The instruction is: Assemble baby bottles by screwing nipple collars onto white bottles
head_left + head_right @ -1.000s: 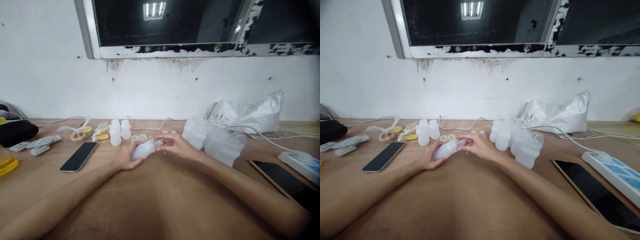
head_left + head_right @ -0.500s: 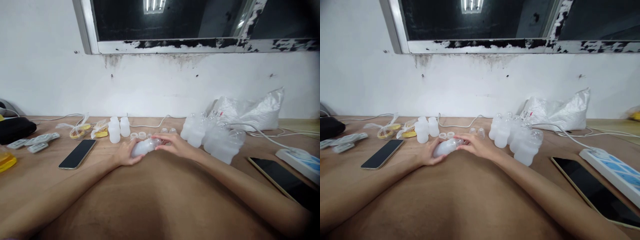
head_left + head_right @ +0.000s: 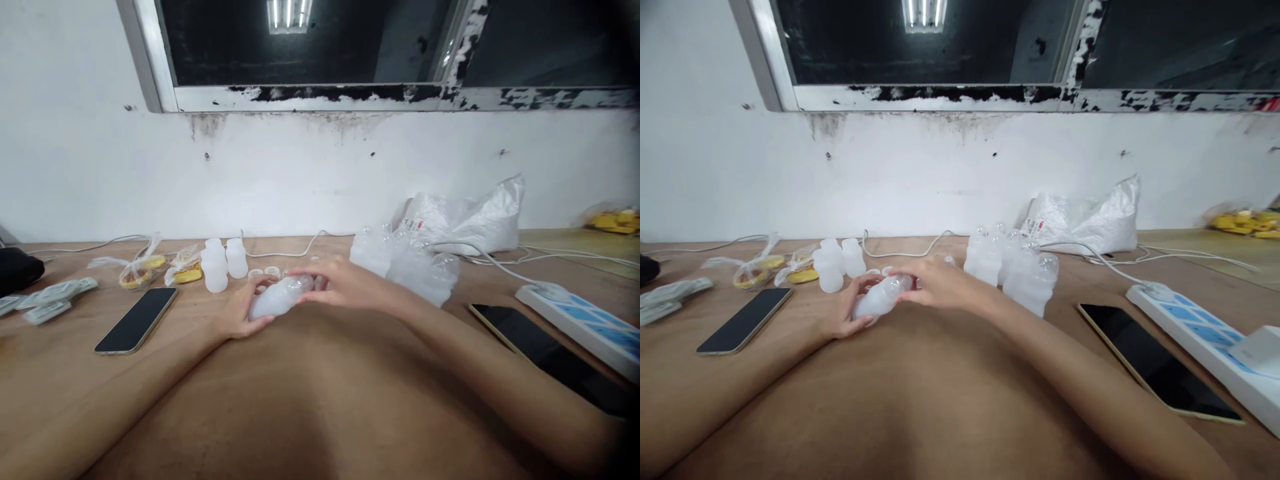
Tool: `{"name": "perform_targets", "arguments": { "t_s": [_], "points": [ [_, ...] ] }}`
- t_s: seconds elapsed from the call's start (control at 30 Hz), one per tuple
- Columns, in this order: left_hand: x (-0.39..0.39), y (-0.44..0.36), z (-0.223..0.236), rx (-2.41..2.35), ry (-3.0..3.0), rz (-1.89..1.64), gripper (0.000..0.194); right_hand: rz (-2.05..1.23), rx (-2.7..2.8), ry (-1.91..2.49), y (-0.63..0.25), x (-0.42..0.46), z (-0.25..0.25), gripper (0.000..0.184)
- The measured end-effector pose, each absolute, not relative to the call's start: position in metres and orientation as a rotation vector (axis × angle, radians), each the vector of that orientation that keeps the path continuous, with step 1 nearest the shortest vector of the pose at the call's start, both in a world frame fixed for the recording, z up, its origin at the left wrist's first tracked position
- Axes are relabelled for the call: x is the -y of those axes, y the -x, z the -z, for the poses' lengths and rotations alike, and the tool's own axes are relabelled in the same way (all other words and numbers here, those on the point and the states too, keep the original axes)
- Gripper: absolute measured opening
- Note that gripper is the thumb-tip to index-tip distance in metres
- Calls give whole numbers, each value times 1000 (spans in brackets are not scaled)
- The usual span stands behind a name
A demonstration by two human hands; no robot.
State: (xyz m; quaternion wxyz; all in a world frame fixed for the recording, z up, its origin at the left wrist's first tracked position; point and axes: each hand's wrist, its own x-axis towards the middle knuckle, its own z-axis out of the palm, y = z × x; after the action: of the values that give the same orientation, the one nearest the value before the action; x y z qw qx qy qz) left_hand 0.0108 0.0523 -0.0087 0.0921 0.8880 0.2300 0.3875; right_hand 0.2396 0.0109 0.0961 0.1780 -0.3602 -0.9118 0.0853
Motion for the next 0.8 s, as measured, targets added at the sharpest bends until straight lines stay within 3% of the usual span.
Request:
{"name": "perform_targets", "arguments": {
  "t_s": [0.2,0.4,0.8],
  "points": [
    [-58,-14,13,-600,-2501,-1373,54,114,2551,1574,-291,10,-155,40],
    [-51,-13,8,-647,-2646,-1276,51,250,2353,2127,-332,-18,-147,43],
    [-48,-13,7,-768,-2719,-1217,42,275,2207,2303,-352,-41,-134,38]
  ]
}}
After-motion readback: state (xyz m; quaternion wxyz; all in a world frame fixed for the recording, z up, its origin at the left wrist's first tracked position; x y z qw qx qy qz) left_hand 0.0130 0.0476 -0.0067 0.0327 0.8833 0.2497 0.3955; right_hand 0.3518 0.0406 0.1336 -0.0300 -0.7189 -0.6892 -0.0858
